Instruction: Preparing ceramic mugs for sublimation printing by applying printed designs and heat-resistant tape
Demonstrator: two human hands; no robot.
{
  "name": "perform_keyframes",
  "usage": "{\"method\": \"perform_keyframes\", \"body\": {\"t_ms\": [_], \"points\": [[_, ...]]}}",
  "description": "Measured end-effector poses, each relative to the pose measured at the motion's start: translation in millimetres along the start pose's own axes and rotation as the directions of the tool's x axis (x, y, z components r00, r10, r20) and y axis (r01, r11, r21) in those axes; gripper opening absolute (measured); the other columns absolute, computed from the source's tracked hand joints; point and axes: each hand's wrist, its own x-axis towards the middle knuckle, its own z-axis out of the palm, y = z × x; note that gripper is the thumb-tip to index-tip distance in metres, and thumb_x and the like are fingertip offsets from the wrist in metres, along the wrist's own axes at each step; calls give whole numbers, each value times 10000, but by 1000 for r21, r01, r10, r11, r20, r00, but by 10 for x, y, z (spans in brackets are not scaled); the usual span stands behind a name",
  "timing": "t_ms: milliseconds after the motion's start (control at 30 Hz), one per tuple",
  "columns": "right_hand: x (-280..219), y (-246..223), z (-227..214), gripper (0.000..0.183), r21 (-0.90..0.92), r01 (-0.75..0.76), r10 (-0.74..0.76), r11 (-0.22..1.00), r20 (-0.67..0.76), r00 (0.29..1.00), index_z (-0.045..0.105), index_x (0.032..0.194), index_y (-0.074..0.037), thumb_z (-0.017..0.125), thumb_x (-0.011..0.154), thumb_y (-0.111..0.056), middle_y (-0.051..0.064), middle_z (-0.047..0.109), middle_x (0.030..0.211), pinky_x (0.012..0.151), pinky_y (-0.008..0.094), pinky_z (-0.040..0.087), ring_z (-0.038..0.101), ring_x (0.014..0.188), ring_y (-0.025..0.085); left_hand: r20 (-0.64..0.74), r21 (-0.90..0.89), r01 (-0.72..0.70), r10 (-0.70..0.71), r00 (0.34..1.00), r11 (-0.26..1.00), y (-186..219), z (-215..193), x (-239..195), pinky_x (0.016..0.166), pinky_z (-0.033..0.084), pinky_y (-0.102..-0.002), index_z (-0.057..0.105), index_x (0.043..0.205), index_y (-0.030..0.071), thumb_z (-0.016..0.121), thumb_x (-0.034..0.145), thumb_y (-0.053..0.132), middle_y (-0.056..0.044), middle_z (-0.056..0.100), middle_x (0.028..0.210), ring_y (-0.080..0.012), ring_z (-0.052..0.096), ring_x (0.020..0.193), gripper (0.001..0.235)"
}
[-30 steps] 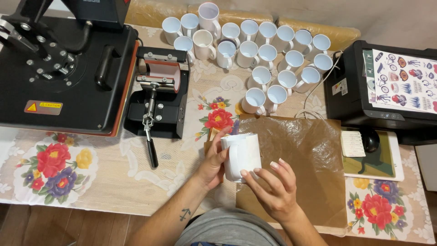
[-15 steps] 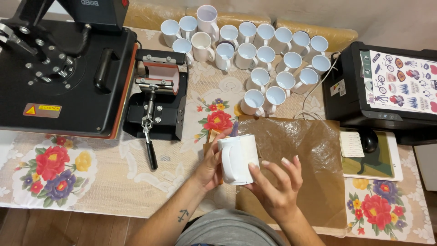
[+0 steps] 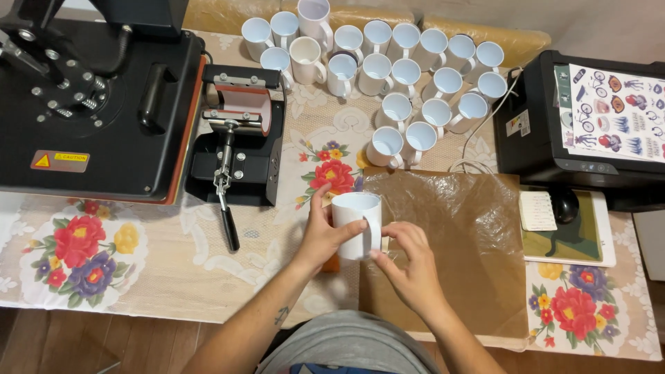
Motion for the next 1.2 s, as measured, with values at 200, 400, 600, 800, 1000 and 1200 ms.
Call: {"method": "perform_keyframes", "body": {"t_ms": [200,400,600,800,1000,1200], "points": [[-30,486,312,184,476,-462,449,749,148,881,744,1015,-35,673,968,-199,91,728,902,936,466,518,642,941,208,59,-42,-128,131,990,991,-776,-364,369,915,564,-414,93,1585,75,785,866,139,-257,634,1184,-345,651,1086,1000],[-80,1312,591,276,234,-554,537,799,139,832,698,951,-44,619,1003,-303,199,676,934,937,500,482,654,990,353,-96,917,1,219,971,399,-1070,-1023,505,1026,479,-483,576,1247,26,772,803,596,-198,581,1198,-407,611,1167,749],[-100,1876,1016,317,104,-586,573,803,130,809,686,921,-44,639,975,-353,208,667,914,920,516,504,656,1007,418,-134,920,58,171,976,388,-1425,-1078,602,730,561,-463,630,833,98,781,834,380,-106,646,770,-364,709,849,320],[5,1942,1225,332,60,-569,557,820,143,818,695,922,-45,644,966,-371,233,670,918,892,523,513,669,1013,443,116,970,-201,466,877,137,-1476,-1080,701,718,584,-386,579,901,97,763,824,199,-58,560,840,-289,670,843,224],[75,2069,1438,328,32,-621,608,783,173,775,714,958,-96,658,953,-419,163,681,885,854,476,524,690,954,358,180,933,-267,331,926,239,-1547,-905,743,696,597,-468,634,1049,64,654,930,147,-126,635,843,-340,679,869,147],[192,1773,1410,299,62,-646,619,760,231,751,708,1104,-126,656,942,-371,165,721,942,876,466,518,691,1012,357,-67,792,183,-214,975,583,-744,-413,478,996,502,-480,657,1305,81,538,892,722,-183,729,1171,-366,636,1214,772]]}}
